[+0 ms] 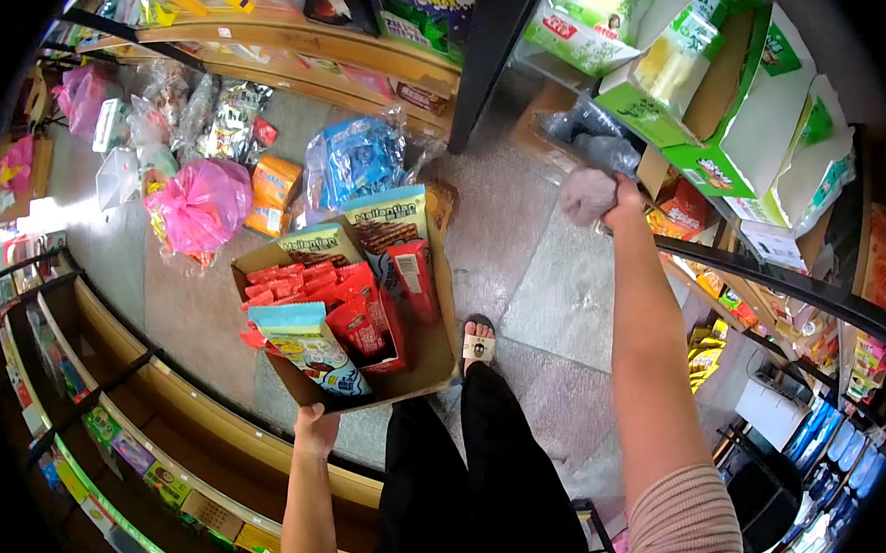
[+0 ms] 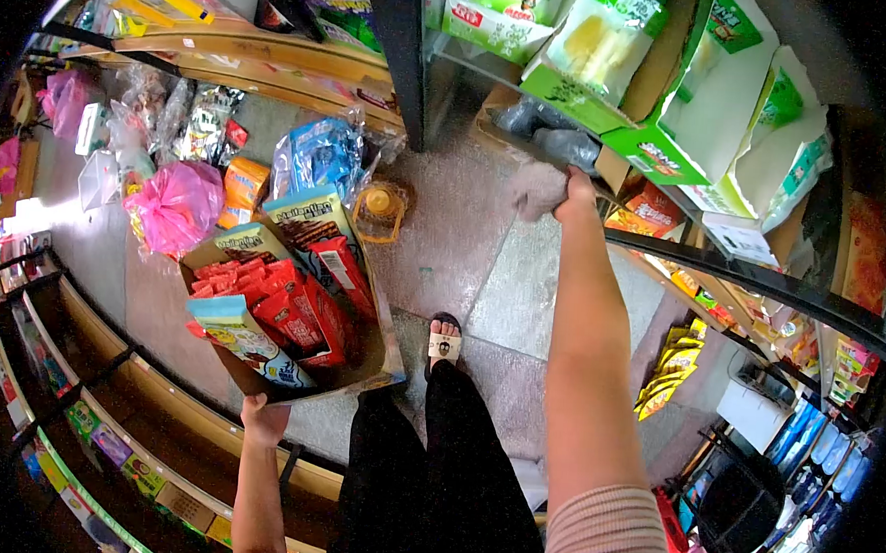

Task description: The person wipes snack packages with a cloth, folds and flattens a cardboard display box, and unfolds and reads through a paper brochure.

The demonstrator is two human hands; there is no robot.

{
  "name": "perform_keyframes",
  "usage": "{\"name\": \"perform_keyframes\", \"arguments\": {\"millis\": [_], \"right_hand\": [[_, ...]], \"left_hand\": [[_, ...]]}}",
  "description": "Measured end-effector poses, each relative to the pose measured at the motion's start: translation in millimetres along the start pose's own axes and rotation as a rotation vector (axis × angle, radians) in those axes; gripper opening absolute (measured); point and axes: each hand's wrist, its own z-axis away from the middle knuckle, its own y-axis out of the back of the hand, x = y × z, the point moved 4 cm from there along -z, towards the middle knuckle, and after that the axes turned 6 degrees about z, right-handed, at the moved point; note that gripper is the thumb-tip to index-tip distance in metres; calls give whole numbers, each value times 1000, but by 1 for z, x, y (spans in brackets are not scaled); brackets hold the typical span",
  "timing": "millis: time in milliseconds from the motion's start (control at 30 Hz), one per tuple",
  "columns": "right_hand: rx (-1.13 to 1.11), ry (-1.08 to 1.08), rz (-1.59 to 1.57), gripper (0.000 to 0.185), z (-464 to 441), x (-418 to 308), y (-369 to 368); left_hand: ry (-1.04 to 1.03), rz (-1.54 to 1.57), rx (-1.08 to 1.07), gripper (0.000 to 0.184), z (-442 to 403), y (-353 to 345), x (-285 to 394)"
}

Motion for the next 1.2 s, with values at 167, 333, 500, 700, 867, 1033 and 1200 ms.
{"name": "perform_keyframes", "arguments": {"millis": [167, 333, 500, 700, 867, 1033, 1200], "right_hand": [[-130, 246, -214, 29, 73, 12, 24], [-81, 259, -180, 30, 157, 63, 88], [-38, 186, -169, 34, 152, 142, 156], [34, 145, -200, 41, 135, 205, 221], [319, -65, -92, 42, 109, 277, 297], [245, -294, 201, 39, 95, 303, 350], [-82, 93, 547, 40, 152, 182, 246]], "left_hand": [[81, -63, 4, 72, 4, 7, -8], [121, -44, -45, 69, -5, -9, -9], [141, -129, -65, 73, 5, -12, -9], [243, -247, -98, 76, 5, 0, -30], [300, -322, -197, 76, -32, -3, -66], [277, -446, -352, 76, -90, -63, -100], [280, -495, -419, 78, -132, -101, -125]]}}
